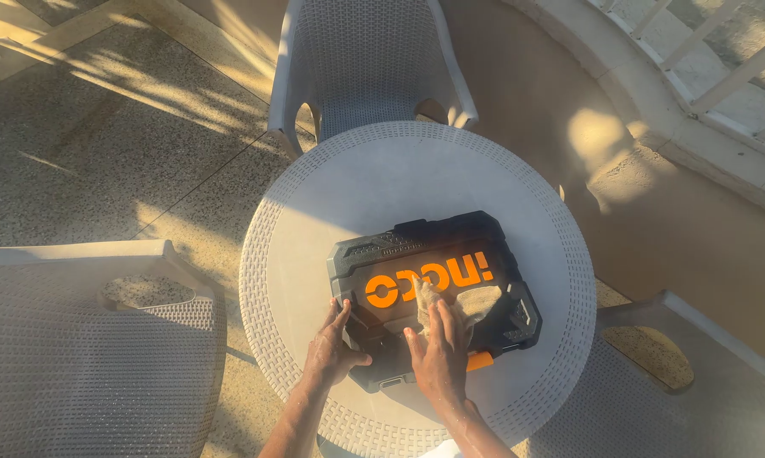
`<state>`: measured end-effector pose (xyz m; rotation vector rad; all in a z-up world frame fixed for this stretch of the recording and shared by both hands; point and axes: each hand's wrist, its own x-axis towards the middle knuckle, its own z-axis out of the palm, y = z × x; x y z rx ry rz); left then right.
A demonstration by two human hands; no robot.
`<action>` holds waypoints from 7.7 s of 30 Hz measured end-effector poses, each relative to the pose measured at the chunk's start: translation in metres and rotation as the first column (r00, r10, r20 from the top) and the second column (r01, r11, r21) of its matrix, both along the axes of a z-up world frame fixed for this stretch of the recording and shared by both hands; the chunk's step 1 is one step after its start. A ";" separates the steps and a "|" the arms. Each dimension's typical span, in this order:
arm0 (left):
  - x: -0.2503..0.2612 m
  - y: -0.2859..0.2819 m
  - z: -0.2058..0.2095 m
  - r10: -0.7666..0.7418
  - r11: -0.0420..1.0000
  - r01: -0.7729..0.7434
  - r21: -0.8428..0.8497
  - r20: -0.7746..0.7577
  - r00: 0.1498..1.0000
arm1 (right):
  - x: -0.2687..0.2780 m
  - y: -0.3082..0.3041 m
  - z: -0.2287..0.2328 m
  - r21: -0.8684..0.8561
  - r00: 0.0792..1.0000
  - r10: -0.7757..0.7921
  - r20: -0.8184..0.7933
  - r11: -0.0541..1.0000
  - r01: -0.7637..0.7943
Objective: The person wipes the exterior of a tool case with a cloth, opens it, and removes a hammer, tape measure, pliers, and a screwdriver.
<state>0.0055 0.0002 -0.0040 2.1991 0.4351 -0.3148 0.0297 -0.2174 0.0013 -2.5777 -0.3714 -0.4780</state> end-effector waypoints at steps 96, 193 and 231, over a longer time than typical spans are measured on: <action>0.056 -0.064 -0.062 -0.354 0.778 0.490 0.393 -0.370 0.859 | 0.188 -0.133 -0.039 0.137 0.917 -0.310 -0.252 0.926 0.351; 0.085 -0.093 0.027 -0.109 0.955 0.161 0.247 -0.211 0.971 | 0.184 0.113 -0.022 0.354 0.427 0.816 -0.391 0.561 -0.748; -0.089 -0.088 -0.106 -0.081 0.997 0.069 0.043 0.473 0.877 | 0.016 0.137 0.036 -0.033 0.310 0.621 -0.720 0.417 -0.909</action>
